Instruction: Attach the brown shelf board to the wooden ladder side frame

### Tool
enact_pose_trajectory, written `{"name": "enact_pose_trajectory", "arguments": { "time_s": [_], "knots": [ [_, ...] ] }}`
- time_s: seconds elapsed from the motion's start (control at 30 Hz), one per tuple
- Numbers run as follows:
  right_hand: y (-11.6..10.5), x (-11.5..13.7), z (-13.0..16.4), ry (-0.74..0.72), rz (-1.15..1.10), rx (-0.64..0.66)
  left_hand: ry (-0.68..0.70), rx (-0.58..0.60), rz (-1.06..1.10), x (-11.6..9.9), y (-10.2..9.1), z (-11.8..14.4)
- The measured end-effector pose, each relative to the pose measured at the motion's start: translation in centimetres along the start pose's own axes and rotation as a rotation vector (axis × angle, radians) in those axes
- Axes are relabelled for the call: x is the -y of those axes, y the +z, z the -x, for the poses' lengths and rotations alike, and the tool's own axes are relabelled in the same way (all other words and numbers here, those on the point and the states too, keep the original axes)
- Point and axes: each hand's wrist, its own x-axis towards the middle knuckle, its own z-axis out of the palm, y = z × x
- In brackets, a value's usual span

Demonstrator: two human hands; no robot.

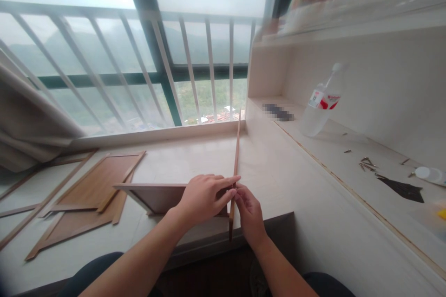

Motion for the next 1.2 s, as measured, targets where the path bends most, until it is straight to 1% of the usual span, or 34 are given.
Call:
{"name": "enact_pose_trajectory", "arguments": {
  "time_s": [0.1, 0.27, 0.33, 0.43, 0.53, 0.7, 0.87, 1.0, 1.2],
  "knots": [
    [0.1, 0.0, 0.3, -0.016, 0.014, -0.052, 0.004, 0.008, -0.003, 0.1, 0.0, 0.0],
    [-0.2, -0.3, 0.5, -0.039, 0.012, -0.247, 0.000, 0.004, -0.013, 0.2, 0.1, -0.1],
    [-0.5, -0.2, 0.8, -0.081, -0.041, -0.290, 0.006, 0.001, -0.015, 0.2, 0.1, -0.1],
    [-0.9, 0.2, 1.4, -0.156, -0.073, -0.250, 0.013, 0.002, -0.012, 0.2, 0.1, 0.0],
    [-1.1, 0.7, 2.0, -0.197, 0.017, -0.222, 0.013, 0.001, -0.011, 0.2, 0.1, -0.1],
    [-1.0, 1.4, 2.2, -0.214, 0.123, -0.284, 0.009, 0.003, -0.011, 0.3, 0.1, -0.2],
    [-1.2, 1.6, 2.1, -0.186, 0.125, -0.281, 0.013, 0.006, -0.016, 0.3, 0.1, -0.1],
    [-1.3, 1.4, 1.6, -0.138, 0.017, -0.282, 0.013, -0.004, -0.023, 0.3, 0.2, -0.1],
    [-0.7, 2.0, 0.0, -0.043, -0.326, -0.350, 0.027, -0.007, -0.047, 0.3, 0.2, -0.1]
  ]
}}
